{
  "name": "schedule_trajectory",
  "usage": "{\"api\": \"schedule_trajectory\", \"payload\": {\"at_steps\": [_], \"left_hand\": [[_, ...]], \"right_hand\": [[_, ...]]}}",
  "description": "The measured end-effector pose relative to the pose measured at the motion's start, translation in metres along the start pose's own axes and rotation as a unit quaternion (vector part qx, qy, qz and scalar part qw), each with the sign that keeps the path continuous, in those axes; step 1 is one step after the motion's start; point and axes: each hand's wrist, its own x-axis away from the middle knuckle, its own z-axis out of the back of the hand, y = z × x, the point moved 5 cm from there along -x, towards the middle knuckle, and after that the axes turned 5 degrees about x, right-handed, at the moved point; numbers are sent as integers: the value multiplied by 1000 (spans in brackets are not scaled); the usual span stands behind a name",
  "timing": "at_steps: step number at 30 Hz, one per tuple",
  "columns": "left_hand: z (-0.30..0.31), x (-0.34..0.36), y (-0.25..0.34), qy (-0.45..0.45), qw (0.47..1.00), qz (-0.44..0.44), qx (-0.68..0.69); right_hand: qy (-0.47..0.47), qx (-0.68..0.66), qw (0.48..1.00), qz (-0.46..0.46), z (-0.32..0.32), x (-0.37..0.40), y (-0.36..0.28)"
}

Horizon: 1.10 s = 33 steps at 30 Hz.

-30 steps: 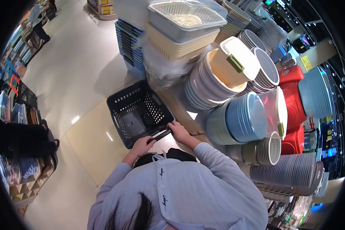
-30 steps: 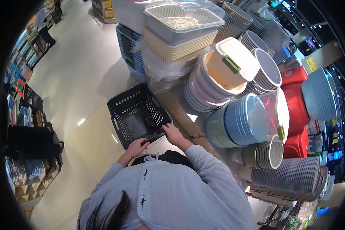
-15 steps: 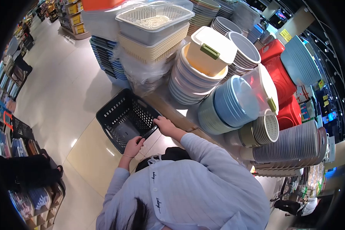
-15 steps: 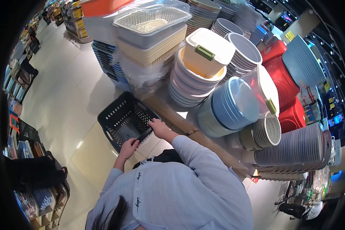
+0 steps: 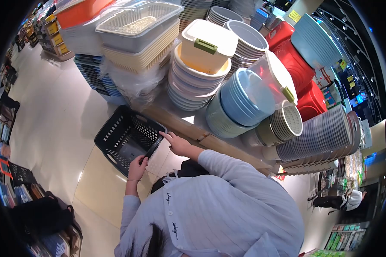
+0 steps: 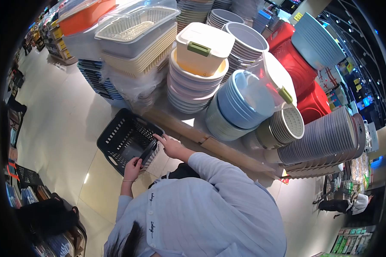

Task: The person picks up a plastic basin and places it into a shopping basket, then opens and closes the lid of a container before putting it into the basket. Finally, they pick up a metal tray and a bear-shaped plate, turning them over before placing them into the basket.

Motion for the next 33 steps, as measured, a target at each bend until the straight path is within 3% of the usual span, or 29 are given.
{"api": "schedule_trajectory", "payload": {"at_steps": [3,5,9,11,13,17,18,19,22,23,24,28,33], "left_hand": [[-1,-3,-1,-3,1000,3,-17],[1,2,17,19,989,-75,-128],[-2,4,34,-21,988,-30,-148],[0,0,30,-23,991,-23,-128],[0,-3,25,-55,988,24,-143],[-11,-13,53,-89,988,74,-102],[-16,-21,71,-94,981,52,-164],[-21,-32,87,-100,968,30,-226],[-41,-75,120,-73,959,-19,-274],[-50,-90,132,-73,958,-20,-277],[-62,-104,150,-74,957,-57,-276],[-105,-164,198,-99,945,-168,-261],[-139,-241,209,-82,981,-116,-129]], "right_hand": [[-28,-34,999,-27,-2,13,19],[-43,-40,997,-47,-3,22,35],[-14,-71,989,-126,14,39,83],[43,-66,984,-157,31,39,113],[57,-158,968,-185,63,36,136],[194,-132,953,-194,153,23,186],[194,-178,933,-246,187,19,185],[257,-139,931,-220,205,14,202],[316,-153,907,-233,247,-2,240],[340,-230,882,-231,255,-8,247],[362,-305,851,-226,260,-13,255],[361,-401,810,-230,230,-42,312],[387,-299,834,-255,241,-46,310]]}}
